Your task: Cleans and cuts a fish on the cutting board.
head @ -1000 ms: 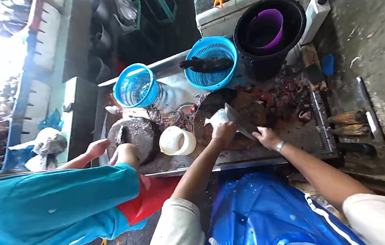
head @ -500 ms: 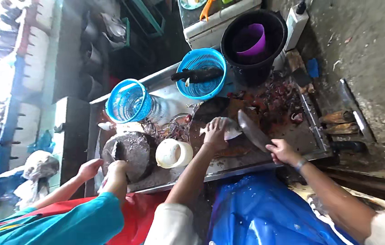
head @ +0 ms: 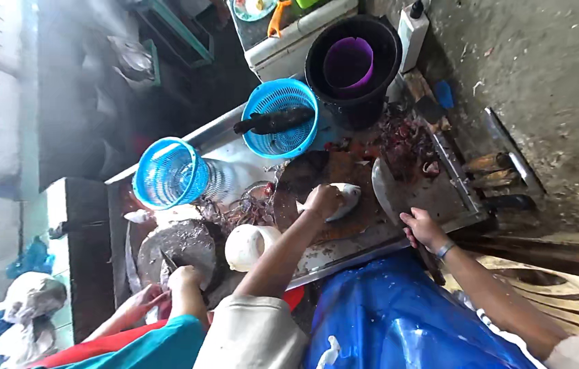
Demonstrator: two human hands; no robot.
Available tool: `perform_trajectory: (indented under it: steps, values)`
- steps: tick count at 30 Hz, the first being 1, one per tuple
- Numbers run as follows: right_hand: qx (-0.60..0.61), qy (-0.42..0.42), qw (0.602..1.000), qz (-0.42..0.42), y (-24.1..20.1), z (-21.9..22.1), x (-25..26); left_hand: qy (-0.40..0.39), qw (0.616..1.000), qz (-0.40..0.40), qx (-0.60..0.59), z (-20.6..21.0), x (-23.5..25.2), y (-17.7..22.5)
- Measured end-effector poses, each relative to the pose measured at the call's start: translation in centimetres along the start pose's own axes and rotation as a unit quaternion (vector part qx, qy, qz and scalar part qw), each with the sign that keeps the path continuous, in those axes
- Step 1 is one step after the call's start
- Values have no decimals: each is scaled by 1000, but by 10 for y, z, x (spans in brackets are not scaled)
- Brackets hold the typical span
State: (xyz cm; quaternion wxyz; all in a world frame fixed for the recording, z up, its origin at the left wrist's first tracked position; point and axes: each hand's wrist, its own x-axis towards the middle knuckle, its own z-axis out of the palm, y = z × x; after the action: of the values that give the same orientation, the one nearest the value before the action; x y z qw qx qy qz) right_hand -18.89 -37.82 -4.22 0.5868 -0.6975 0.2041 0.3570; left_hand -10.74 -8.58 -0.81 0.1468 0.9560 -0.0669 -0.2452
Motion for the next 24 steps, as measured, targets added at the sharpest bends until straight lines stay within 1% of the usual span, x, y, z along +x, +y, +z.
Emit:
perform_trajectory:
  steps: [2, 5, 7, 12, 13, 16, 18, 20, 22, 23, 24]
  values:
    - [-19, -17, 1000, 4, -7, 16, 4, 21, 999, -24, 24, 12, -11, 2]
    - [-68, -29, 997, 5, -22, 40, 13, 13, 997, -5, 71, 16, -13, -1]
    - [-98, -40, 994, 16, -31, 51, 16, 8, 997, 5, 75, 16, -14, -3]
    - [-185, -59, 980, 42, -39, 50, 15, -24, 996, -26, 88, 8, -12, 8]
    - [-207, -63, 975, 48, -43, 48, 11, -29, 994, -16, 102, 6, -10, 7]
    - [-247, -77, 963, 80, -59, 42, -4, -35, 988, 55, 140, 5, -2, -6]
    - [-236, -73, 966, 82, -68, 55, -2, -39, 987, 82, 131, 2, 5, -16]
    - [-178, -38, 983, 39, -67, 94, 26, -48, 989, 87, 105, -3, 9, -21]
    - [-130, -16, 991, 8, -66, 125, 54, -16, 989, 85, 119, -11, 8, -23]
    - [-122, -20, 992, 4, -73, 129, 59, 17, 990, 65, 123, -24, 8, -27]
    - [-123, -30, 992, 7, -78, 126, 55, 44, 993, 23, 108, -37, 5, -32]
